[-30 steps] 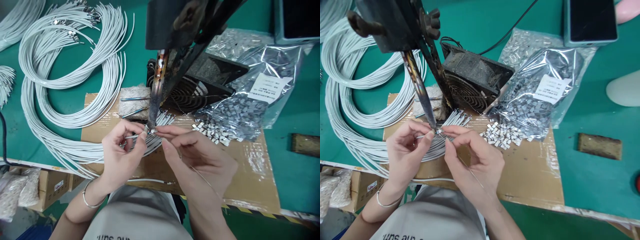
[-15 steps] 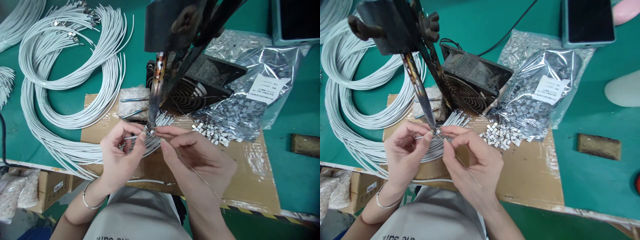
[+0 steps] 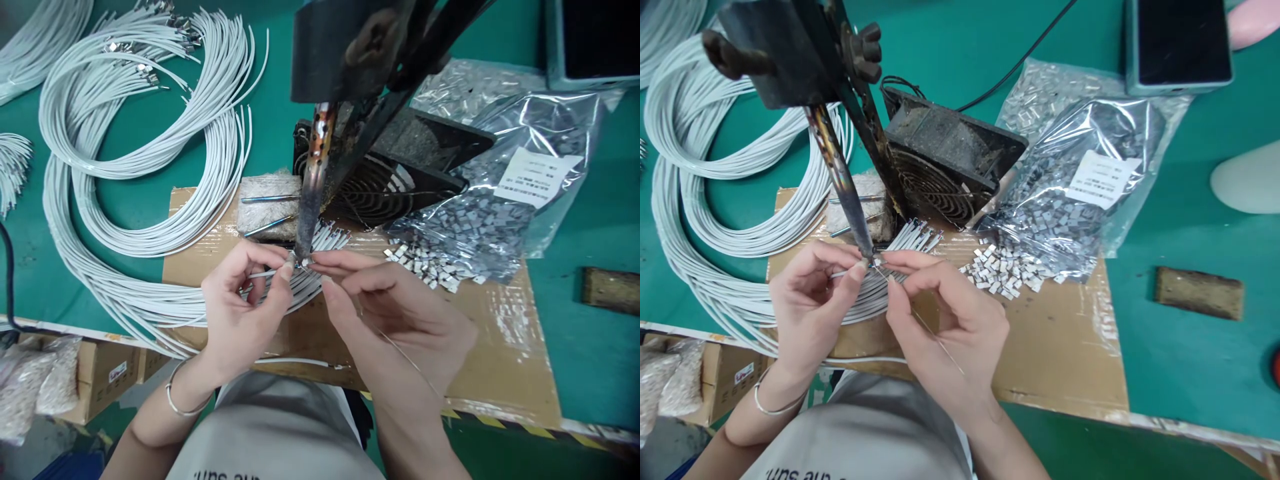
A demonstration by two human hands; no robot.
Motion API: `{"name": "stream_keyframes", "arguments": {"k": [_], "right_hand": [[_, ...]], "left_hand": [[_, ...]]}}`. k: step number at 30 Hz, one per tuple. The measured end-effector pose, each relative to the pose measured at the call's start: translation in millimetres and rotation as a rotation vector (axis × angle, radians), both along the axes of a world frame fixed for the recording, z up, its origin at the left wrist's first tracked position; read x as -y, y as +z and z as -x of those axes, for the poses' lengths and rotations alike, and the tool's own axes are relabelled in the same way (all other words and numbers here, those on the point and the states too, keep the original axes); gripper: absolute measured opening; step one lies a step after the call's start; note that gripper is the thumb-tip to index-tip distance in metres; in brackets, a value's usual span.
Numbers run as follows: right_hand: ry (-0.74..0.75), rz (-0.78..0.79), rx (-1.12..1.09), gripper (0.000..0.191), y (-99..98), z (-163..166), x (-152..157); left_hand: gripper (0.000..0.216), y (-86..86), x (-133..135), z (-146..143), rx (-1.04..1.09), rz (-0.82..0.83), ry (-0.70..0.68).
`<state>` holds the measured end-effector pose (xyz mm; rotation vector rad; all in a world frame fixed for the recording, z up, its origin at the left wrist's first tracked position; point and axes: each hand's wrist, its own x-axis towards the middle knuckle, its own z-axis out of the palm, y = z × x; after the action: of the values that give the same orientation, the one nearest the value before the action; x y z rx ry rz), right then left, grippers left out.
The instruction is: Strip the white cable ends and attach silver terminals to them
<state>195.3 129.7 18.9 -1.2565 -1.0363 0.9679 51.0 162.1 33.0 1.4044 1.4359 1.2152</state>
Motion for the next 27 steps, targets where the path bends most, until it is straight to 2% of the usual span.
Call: {"name": "stream_keyframes", "arguments": {"k": [27], "right_hand": [[-0.009,0.031,-0.010,0.018,-0.8,-1.4,-0.7]], "left_hand": [[0.011,3.0,1.2,0.6,-0.039,0.044,0.003]]}}
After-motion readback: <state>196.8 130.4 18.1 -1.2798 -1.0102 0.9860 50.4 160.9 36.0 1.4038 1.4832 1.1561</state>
